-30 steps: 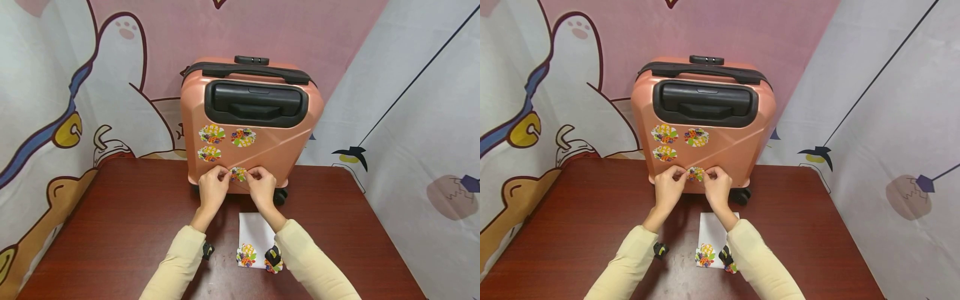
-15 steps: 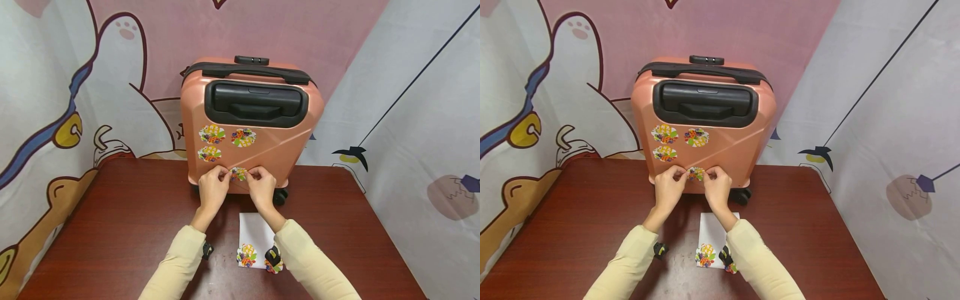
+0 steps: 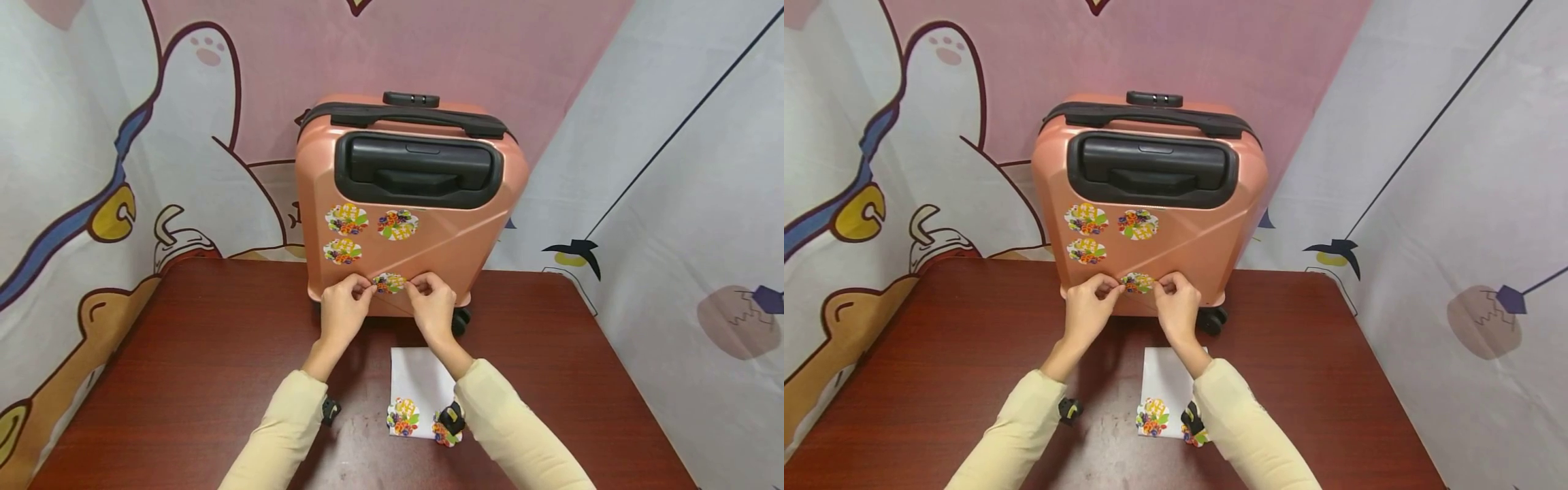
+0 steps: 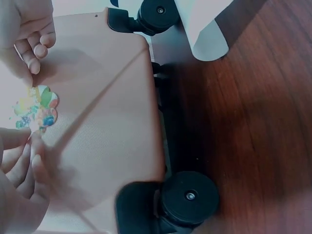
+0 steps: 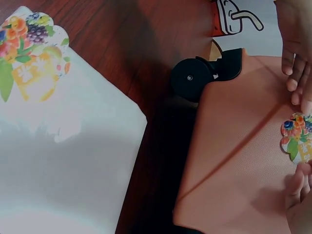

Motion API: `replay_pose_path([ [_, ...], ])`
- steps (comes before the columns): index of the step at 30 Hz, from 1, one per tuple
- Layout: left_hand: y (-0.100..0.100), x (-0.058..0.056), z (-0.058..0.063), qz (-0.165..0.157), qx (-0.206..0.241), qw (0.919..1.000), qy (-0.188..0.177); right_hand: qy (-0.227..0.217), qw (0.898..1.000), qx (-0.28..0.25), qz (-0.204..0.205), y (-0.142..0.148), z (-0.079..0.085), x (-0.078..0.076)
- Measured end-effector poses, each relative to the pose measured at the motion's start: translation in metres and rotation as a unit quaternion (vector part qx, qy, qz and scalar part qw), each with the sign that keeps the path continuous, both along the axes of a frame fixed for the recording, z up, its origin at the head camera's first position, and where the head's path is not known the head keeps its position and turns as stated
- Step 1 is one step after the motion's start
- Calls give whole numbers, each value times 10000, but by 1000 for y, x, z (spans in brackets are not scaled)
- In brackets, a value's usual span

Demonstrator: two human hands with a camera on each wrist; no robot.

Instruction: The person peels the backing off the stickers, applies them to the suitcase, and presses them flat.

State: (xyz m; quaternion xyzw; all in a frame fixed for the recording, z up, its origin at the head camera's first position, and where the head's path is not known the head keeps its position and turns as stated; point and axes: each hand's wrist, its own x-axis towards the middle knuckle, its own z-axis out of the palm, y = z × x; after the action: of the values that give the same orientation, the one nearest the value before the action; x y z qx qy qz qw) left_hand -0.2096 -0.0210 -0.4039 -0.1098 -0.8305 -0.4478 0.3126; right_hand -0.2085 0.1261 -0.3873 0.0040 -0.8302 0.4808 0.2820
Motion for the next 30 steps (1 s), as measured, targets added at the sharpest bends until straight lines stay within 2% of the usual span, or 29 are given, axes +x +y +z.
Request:
replay_pose_path([
  [3,-3,0,-5,-378,86,9991,-148,-158,9993,-137,308,3,-2,0],
  [5,-4,-1,-8,-581,168,9980,-172,-358,9964,-334,693,4,-4,1],
  [10,-7,-2,-10,-1025,526,9926,-380,-899,9786,-798,1671,8,-10,1],
  [15,-8,-2,-9,-1372,840,9849,-645,-1098,9659,-1056,2094,10,-12,1],
  [19,-9,-1,-7,-1503,963,9806,-813,-1189,9591,-1131,2307,10,-6,0],
  [23,-9,-1,-6,-1597,1071,9768,-941,-1097,9558,-1114,2491,7,8,-1],
  [26,-10,-1,-5,-1653,1116,9748,-997,-795,9571,-947,2620,5,17,-2],
  [30,-10,0,-5,-1651,1098,9744,-1060,-568,9524,-976,2833,4,15,-3],
])
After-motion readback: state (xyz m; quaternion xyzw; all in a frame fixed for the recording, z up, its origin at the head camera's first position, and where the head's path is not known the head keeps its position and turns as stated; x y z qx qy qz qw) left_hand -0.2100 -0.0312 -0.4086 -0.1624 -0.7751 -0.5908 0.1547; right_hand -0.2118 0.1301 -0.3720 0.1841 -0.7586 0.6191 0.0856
